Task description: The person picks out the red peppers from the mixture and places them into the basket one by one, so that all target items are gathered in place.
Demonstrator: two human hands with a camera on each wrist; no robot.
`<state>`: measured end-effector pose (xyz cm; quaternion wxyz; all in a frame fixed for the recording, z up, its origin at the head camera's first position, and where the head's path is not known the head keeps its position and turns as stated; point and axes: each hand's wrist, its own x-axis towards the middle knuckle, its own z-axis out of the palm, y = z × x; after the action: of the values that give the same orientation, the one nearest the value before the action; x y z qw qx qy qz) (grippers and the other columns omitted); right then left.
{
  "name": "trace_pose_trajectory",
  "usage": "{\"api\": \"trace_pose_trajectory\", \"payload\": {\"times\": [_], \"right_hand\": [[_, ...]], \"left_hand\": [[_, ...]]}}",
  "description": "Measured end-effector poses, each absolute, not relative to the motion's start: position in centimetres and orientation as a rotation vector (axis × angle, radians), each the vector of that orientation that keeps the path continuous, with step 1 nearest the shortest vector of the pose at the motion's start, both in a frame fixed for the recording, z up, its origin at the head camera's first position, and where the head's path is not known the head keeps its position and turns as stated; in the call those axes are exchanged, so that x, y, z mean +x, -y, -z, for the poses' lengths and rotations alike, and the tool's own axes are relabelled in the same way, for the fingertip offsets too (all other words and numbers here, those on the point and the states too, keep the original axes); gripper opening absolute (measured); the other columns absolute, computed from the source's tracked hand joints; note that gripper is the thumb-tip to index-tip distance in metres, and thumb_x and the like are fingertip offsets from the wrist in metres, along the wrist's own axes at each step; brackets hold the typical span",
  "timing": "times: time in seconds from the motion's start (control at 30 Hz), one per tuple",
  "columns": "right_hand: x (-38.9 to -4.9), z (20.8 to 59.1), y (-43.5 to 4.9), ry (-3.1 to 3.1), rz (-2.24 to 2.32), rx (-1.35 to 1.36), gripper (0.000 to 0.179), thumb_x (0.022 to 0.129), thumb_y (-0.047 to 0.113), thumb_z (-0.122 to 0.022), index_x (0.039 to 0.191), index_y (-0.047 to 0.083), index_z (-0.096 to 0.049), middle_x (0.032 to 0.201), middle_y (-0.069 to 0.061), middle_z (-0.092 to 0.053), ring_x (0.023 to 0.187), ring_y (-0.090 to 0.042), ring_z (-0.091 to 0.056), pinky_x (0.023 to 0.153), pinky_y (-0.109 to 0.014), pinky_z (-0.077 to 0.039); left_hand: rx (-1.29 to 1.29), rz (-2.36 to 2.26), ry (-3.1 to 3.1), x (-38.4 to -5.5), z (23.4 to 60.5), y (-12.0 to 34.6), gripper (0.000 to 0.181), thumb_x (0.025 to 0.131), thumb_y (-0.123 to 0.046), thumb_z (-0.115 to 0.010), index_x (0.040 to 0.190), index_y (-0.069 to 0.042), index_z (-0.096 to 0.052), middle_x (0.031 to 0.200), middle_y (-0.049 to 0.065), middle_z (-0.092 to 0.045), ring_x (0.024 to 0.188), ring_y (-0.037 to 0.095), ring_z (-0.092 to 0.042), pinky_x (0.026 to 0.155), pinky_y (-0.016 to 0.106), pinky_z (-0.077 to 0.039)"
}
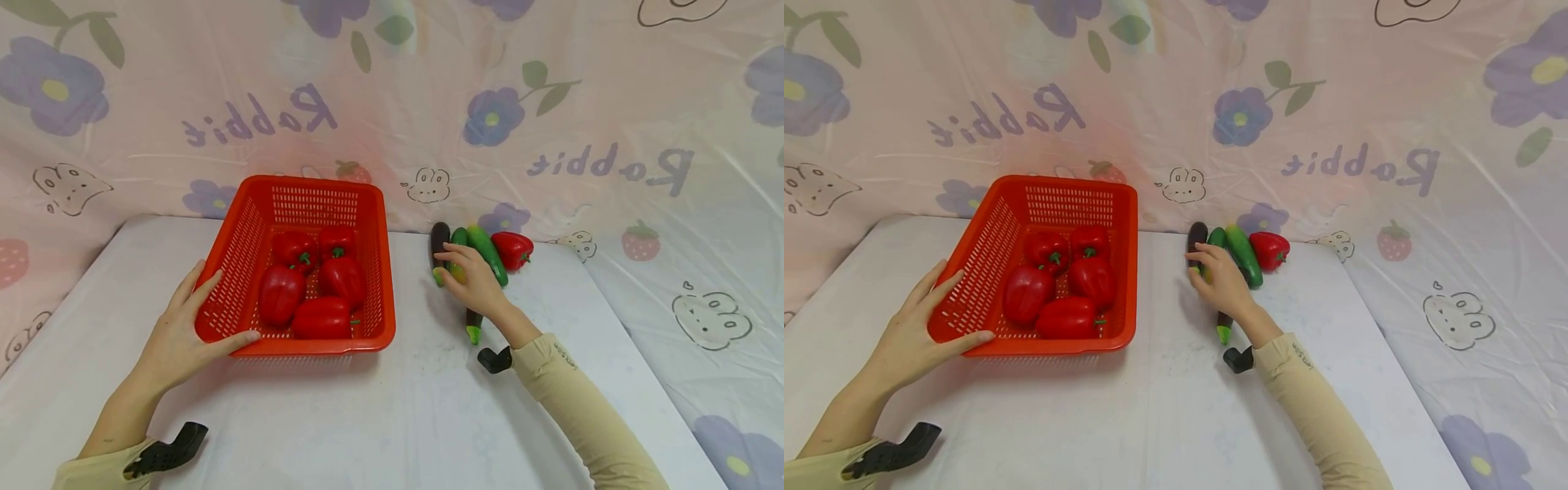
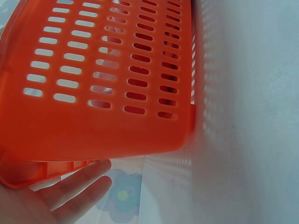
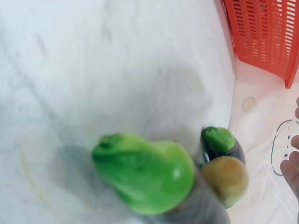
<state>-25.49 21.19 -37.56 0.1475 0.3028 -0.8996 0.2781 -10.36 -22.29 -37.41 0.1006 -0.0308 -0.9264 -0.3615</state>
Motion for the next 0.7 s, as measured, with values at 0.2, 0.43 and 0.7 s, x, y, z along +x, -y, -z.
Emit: {"api": "trace_pose_trajectory", "payload": {"times": [0.2, 0.43, 0.7], "right_hand": [[-25.7, 37.8, -21.9, 2.652, -0.817, 0.823, 0.03, 0.089, 0.013, -0.064, 0.117, 0.002, -0.066, 0.137, -0.021, -0.052, 0.13, -0.036, -0.043, 0.108, -0.055, -0.036], [-26.0, 38.0, -22.5, 2.671, -0.809, 0.803, 0.031, 0.09, 0.012, -0.062, 0.119, 0.001, -0.065, 0.137, -0.021, -0.051, 0.13, -0.036, -0.042, 0.108, -0.055, -0.036], [-26.3, 38.4, -23.2, 2.65, -0.791, 0.806, 0.031, 0.089, 0.011, -0.062, 0.118, 0.0, -0.065, 0.136, -0.023, -0.051, 0.128, -0.039, -0.044, 0.107, -0.057, -0.036]], "left_hand": [[-0.09, 1.065, 2.735, -10.4, 37.4, 22.3, 0.107, 0.07, -0.042, -0.082, 0.152, -0.007, -0.024, 0.161, 0.012, -0.006, 0.137, 0.052, -0.023, 0.089, 0.077, -0.03], [-0.09, 1.065, 2.736, -10.3, 37.4, 22.3, 0.106, 0.07, -0.042, -0.082, 0.152, -0.007, -0.024, 0.162, 0.011, -0.005, 0.137, 0.052, -0.022, 0.089, 0.077, -0.03], [-0.085, 1.061, 2.741, -10.3, 37.3, 22.2, 0.107, 0.07, -0.043, -0.082, 0.152, -0.008, -0.024, 0.162, 0.01, -0.004, 0.138, 0.051, -0.021, 0.089, 0.077, -0.029]]}}
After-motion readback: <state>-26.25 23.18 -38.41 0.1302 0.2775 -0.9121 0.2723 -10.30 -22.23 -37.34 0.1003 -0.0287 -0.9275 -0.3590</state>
